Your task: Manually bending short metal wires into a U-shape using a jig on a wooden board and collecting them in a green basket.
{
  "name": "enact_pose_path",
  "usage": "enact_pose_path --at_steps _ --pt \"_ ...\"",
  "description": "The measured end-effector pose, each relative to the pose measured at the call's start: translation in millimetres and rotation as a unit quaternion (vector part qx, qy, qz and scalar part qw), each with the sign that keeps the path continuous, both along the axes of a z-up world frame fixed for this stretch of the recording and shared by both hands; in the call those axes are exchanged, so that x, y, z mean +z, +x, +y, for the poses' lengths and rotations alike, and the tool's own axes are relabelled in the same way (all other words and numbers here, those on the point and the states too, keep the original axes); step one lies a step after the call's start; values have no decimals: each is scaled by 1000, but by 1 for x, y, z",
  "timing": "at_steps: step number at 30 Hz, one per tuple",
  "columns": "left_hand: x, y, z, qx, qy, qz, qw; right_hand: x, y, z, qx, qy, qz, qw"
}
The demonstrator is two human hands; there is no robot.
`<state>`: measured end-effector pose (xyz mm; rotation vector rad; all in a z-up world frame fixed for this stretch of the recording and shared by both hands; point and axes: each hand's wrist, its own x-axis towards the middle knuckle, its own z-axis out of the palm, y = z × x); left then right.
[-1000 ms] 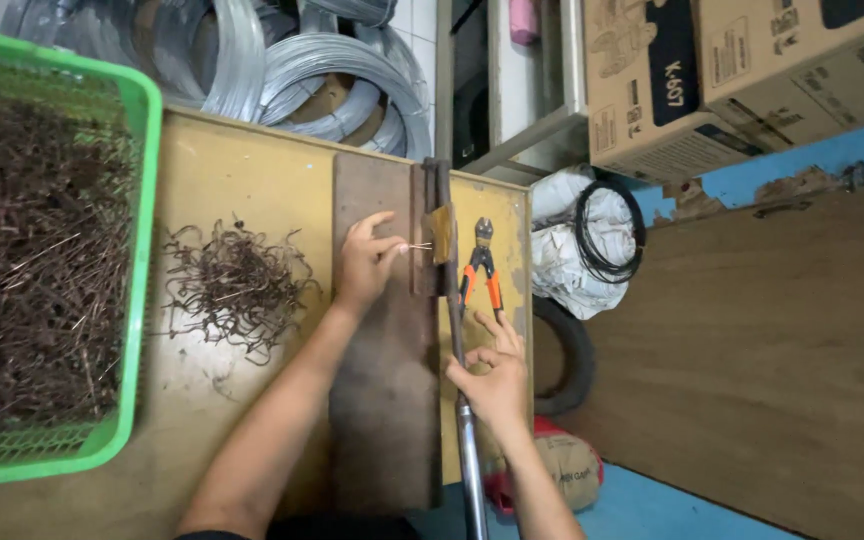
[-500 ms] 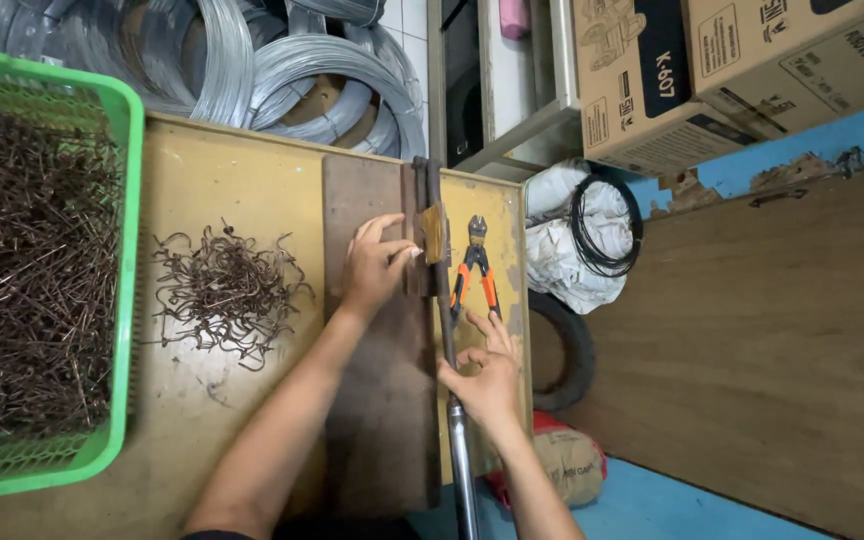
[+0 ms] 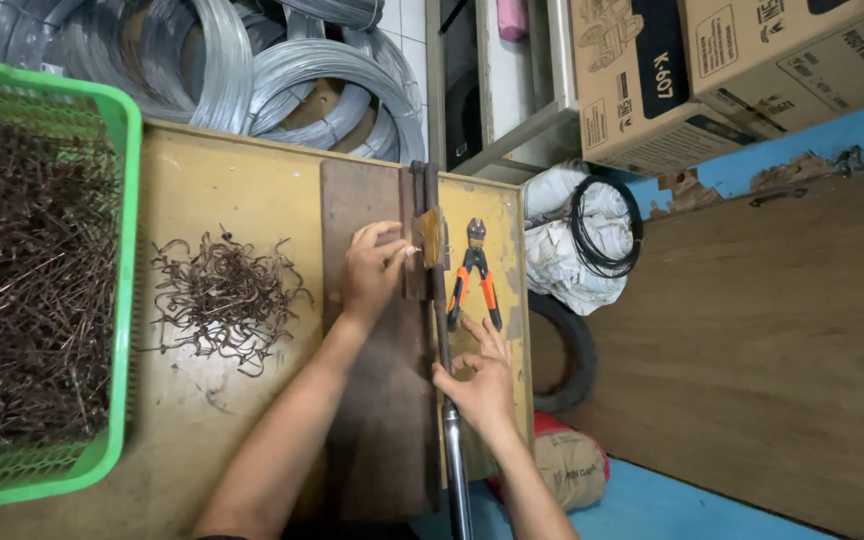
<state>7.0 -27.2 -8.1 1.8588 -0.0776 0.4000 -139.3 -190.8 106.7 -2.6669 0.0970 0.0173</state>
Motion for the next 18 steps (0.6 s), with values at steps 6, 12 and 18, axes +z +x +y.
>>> enact_pose_path --at_steps 6,12,18 --pt "-1 8 7 -31 -3 -10 999 7 1 2 -9 9 8 1000" --pt "0 6 5 -49 21 20 998 4 1 2 -5 -4 8 1000" --pt "3 9 8 -49 1 8 999 7 3 2 -18 8 36 999"
